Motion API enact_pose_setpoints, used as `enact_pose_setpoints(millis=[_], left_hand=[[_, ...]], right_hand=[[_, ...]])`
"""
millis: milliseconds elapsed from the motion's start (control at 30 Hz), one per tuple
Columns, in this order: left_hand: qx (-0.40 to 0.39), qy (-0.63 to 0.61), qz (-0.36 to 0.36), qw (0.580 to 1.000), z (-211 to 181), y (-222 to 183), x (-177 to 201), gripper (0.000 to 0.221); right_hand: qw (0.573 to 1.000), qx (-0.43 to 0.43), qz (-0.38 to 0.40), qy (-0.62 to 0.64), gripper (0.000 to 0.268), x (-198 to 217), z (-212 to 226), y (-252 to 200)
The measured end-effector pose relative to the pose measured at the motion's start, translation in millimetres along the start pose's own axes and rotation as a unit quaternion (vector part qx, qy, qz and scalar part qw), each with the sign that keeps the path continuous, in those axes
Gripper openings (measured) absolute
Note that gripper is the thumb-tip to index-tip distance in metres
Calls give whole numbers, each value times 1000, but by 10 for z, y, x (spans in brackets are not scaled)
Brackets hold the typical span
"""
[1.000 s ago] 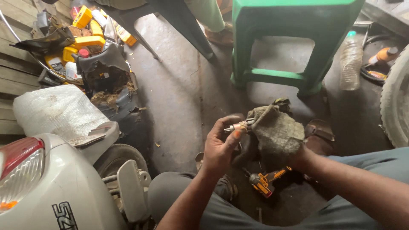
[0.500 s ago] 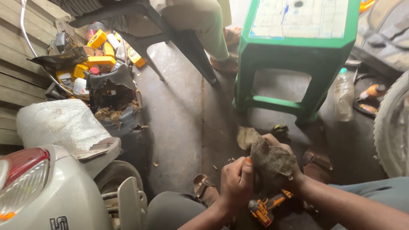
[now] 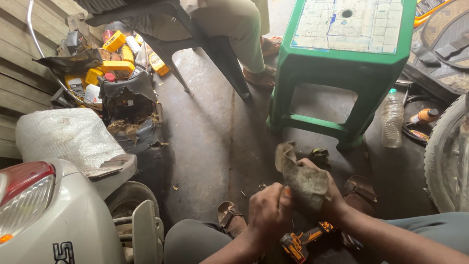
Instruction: Repairing and cleaning a motorcycle starter motor armature.
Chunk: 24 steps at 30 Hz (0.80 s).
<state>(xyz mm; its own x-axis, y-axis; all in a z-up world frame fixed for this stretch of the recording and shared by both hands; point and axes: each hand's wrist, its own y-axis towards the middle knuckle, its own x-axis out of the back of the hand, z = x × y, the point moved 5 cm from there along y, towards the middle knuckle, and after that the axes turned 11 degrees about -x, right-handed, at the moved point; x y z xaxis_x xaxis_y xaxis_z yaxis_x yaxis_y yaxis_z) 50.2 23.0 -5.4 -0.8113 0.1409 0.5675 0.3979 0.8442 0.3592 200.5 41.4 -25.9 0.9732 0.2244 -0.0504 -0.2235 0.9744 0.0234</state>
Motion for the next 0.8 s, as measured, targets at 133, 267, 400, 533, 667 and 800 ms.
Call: enact_pose_setpoints(millis=[133, 267, 400, 533, 667, 800], left_hand=[[-20, 23, 5, 1000, -23, -15, -28, 49], [-25, 56, 16, 998, -14, 21, -8, 52], [-39, 76, 15, 996, 46, -2, -5, 50], [-103, 104, 18, 989, 50, -39, -23, 46], [-116, 108, 25, 987, -6, -24, -18, 47], [-108, 118, 9, 987, -51, 35, 43, 45]], right_hand=[[903, 204, -52, -374, 30, -7, -77, -53], [769, 153, -4, -621, 37, 98, -981, -122], [814, 138, -45, -562, 37, 100, -708, -42], [987, -149, 21, -58, 25, 58, -241, 66], [996, 15, 49, -71, 24, 128, -576, 20], [995, -76, 17, 60, 31, 132, -371, 47]])
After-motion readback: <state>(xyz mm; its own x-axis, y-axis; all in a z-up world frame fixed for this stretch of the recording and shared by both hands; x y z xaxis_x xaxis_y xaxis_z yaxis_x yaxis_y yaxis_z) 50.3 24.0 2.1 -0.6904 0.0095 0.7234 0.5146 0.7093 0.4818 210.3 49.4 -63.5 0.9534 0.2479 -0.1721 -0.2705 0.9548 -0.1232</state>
